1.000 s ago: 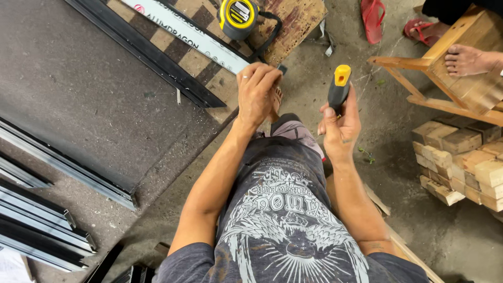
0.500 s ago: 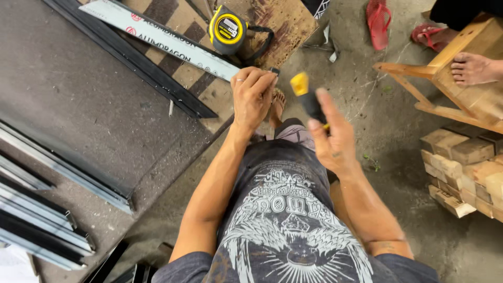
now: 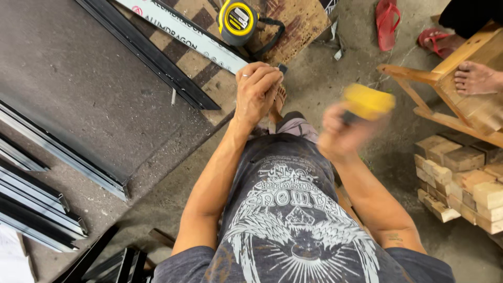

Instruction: The person uses a screwdriver and pliers to remove a protective film and corner pieces from a black window frame. They then insert a black plastic corner connector into the frame corner and press it into place to join the frame sections.

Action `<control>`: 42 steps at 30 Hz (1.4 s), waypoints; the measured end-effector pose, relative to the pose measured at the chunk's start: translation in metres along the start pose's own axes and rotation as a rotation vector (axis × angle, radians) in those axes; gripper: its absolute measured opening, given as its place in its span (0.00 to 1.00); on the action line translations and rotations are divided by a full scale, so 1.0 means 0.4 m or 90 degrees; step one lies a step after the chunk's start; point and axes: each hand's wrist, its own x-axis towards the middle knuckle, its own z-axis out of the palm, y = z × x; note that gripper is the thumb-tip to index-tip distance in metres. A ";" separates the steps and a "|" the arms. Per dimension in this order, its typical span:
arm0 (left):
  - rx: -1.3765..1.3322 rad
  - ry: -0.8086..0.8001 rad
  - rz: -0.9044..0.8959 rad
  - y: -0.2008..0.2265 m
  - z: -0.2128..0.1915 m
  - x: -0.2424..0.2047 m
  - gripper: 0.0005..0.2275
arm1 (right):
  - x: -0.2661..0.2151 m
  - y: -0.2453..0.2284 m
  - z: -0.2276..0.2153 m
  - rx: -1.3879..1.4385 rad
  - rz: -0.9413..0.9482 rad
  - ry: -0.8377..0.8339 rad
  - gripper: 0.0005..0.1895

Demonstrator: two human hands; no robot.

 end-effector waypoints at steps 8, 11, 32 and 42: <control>0.001 -0.002 -0.006 0.010 -0.008 -0.011 0.08 | 0.002 -0.028 -0.001 0.083 0.107 0.032 0.21; -0.008 -0.026 -0.001 0.003 -0.012 0.017 0.10 | 0.021 -0.005 -0.001 -0.020 0.004 -0.078 0.25; -0.026 0.007 -0.001 0.011 -0.016 0.007 0.06 | -0.038 0.116 0.004 1.161 0.373 -0.329 0.36; -0.304 0.126 -0.239 0.062 -0.043 -0.010 0.04 | -0.066 0.270 0.128 0.845 0.415 -0.026 0.12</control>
